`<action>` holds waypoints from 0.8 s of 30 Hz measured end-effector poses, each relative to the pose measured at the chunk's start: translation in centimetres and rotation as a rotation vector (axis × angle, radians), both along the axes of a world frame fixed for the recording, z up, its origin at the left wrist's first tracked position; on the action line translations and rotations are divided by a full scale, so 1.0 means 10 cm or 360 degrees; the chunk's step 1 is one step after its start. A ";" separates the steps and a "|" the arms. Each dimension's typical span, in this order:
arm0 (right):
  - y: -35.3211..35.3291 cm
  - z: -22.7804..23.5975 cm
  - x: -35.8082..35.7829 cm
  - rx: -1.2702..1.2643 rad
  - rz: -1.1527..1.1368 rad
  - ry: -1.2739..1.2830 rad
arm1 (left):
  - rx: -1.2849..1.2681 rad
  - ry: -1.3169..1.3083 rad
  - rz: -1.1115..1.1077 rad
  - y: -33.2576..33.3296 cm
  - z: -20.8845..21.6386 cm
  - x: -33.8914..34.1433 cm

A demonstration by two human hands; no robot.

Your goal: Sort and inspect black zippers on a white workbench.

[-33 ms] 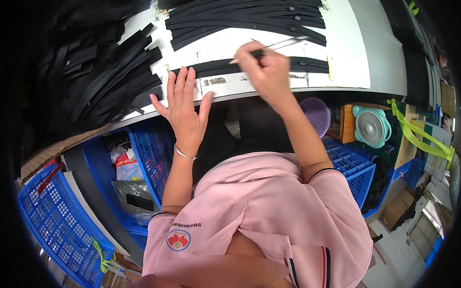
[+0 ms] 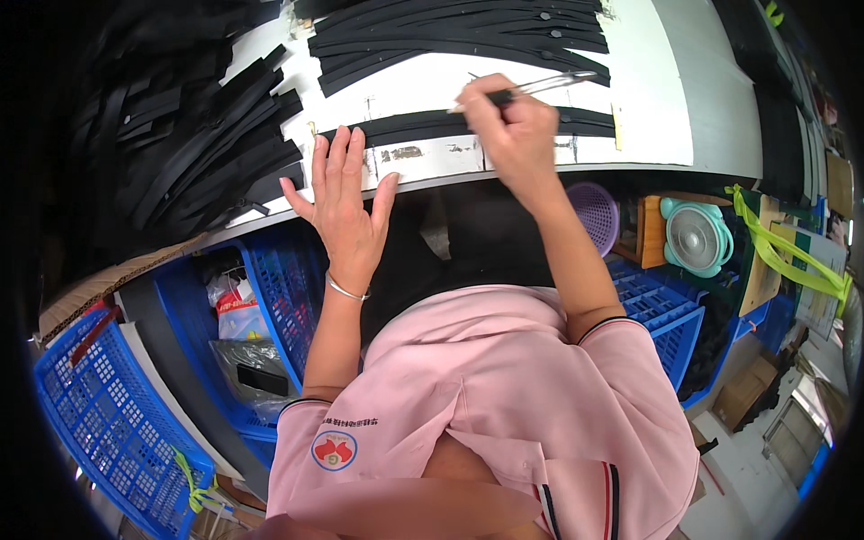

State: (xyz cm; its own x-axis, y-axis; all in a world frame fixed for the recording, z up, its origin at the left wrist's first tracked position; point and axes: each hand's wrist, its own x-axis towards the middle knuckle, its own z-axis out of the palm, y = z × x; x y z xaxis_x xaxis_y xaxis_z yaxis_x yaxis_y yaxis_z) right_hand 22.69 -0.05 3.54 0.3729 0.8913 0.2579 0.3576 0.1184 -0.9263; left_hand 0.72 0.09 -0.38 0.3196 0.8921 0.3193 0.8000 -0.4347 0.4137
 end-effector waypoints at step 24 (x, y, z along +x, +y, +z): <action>-0.08 -0.20 0.30 0.0018 -0.0021 -0.0296 | 0.0139 -0.0585 -0.0373 0.24 0.12 0.84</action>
